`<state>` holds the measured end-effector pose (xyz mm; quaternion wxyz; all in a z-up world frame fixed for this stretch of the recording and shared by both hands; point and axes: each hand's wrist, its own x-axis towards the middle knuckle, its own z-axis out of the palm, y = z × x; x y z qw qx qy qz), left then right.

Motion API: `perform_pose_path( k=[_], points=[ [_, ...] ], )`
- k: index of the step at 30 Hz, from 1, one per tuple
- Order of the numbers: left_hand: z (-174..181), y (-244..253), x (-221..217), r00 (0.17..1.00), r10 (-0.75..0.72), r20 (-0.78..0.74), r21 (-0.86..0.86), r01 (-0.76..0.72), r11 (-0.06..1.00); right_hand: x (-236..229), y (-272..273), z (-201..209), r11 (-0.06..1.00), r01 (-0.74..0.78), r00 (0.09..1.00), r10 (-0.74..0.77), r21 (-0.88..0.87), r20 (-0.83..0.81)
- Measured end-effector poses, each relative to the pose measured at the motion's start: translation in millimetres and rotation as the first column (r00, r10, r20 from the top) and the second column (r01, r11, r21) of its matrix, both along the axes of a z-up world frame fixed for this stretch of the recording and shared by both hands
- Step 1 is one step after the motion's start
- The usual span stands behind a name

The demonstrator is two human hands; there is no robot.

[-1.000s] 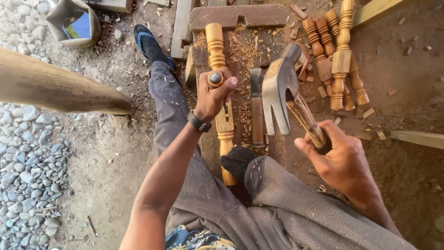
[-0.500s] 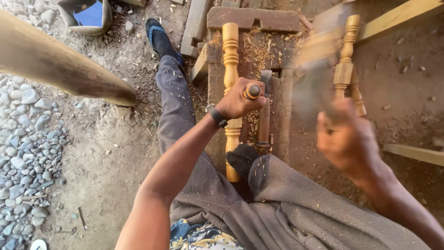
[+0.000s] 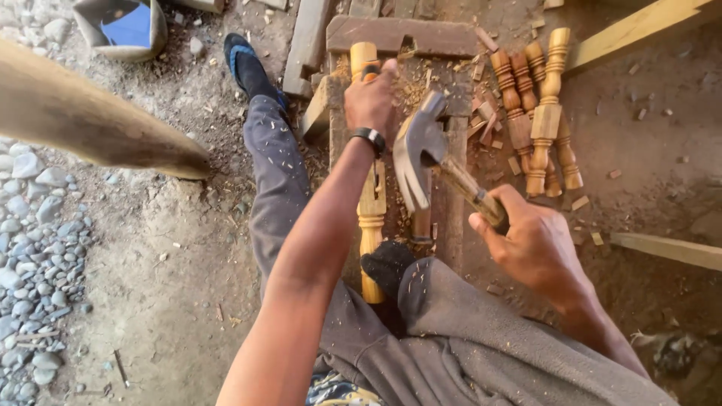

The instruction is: Carving a mortise or decorative detail into a wooden furniture leg using a hammer and chisel

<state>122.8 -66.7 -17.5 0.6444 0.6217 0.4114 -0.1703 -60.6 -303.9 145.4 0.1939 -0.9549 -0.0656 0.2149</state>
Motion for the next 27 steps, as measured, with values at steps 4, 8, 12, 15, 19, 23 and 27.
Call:
perform_pose_path(
  k=[4,8,12,15,19,23,27],
  points=[
    [-62.7,15.3,0.9,0.993,0.104,0.050,-0.082,-0.099,0.992,-5.0,1.8,9.7,0.995,0.051,0.998,-0.047,0.091,-0.048],
    [-3.9,28.3,-43.9,0.920,0.354,0.168,-0.490,-0.233,0.840,-12.0,-5.5,10.3,0.994,0.029,0.999,-0.032,0.107,0.033],
    [41.9,39.3,-69.7,0.582,0.399,0.709,-0.527,0.062,0.847,-16.1,-9.2,7.1,0.993,-0.015,0.989,-0.002,0.114,0.148],
    [46.9,54.3,-80.1,0.445,0.257,0.858,-0.401,0.266,0.877,-17.6,-10.4,11.7,0.978,0.041,0.988,-0.070,0.203,0.139],
    [74.8,44.8,-105.0,0.284,0.052,0.957,-0.117,0.216,0.970,-24.5,-26.8,2.3,0.966,0.016,0.975,-0.071,0.257,0.208],
    [84.7,26.0,-142.7,0.197,-0.328,0.924,0.271,0.267,0.925,-37.8,-53.9,-1.8,0.960,0.073,0.956,-0.144,0.269,0.255],
    [69.8,-18.9,-179.5,0.045,-0.615,0.788,0.589,0.239,0.772,-53.9,-73.3,-5.6,0.964,0.213,0.917,-0.254,0.161,0.308]
  ],
)
